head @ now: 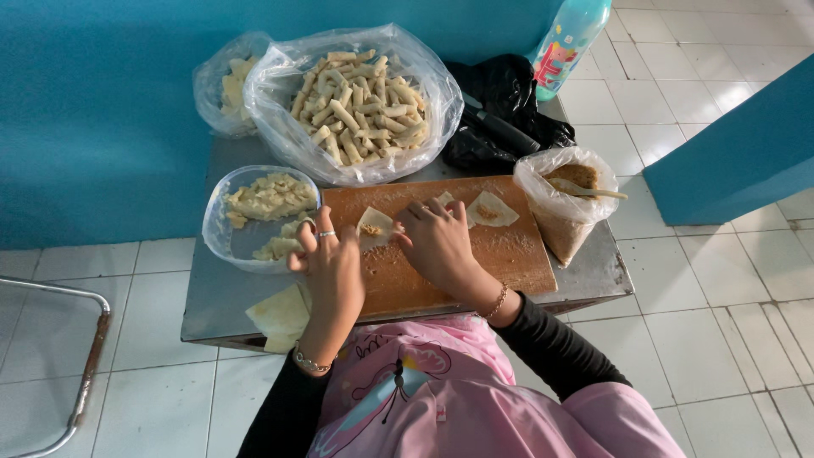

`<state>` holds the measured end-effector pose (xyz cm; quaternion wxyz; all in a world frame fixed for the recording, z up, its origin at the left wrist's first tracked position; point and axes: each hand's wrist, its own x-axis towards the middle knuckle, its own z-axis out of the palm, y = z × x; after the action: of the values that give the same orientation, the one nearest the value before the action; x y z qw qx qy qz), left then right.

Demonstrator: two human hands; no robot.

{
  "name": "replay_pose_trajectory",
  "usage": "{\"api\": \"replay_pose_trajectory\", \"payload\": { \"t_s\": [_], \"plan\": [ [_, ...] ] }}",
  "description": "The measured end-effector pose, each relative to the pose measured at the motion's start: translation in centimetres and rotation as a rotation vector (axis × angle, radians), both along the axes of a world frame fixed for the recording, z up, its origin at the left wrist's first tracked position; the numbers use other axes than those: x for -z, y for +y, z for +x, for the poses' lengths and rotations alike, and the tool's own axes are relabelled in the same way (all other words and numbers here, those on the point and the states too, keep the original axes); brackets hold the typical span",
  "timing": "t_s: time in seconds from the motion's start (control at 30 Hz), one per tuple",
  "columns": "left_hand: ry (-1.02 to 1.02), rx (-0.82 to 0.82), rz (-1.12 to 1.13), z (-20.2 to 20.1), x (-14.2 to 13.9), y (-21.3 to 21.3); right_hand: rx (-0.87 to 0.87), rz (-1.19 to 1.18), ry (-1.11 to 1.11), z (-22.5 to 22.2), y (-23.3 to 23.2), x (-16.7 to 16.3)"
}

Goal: The person sits at a small metal table and folds filled pastry wrappers. They place a scoop of brown filling from a plastic-lined cone bag onto square dough wrappers, add a pale filling from a bowl by hand, then fold and pinch the wrappers into closed triangular parcels, setting finished parcels aside while new wrappers are laid out on the board.

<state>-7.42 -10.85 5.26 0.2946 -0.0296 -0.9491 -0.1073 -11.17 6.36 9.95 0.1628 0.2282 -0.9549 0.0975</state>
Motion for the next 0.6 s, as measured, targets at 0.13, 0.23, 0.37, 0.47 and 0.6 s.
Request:
{"api": "replay_pose_trajectory", "payload": {
  "t_s": [0.13, 0.23, 0.37, 0.47, 0.6],
  "plan": [
    [-0.017, -0.006, -0.022, -0.2, -0.6, 0.5, -0.042, -0.08, -0.013, -0.1, 0.0, -0.3],
    [-0.075, 0.047, -0.009, -0.2, -0.9, 0.7, -0.093, -0.177, -0.085, -0.3, 0.1, -0.3],
    [-0.012, 0.173, 0.059, -1.1, -1.2, 0.7, -0.098, -0.241, -0.093, -0.7, 0.1, 0.0],
    [-0.003, 0.261, 0.16, -2.0, -1.4, 0.6, -0.118, -0.281, -0.072, -0.8, 0.2, 0.3],
    [0.055, 0.343, 0.262, -2.7, -1.5, 0.5, -0.125, -0.307, -0.062, -1.0, 0.2, 0.7]
  ]
}}
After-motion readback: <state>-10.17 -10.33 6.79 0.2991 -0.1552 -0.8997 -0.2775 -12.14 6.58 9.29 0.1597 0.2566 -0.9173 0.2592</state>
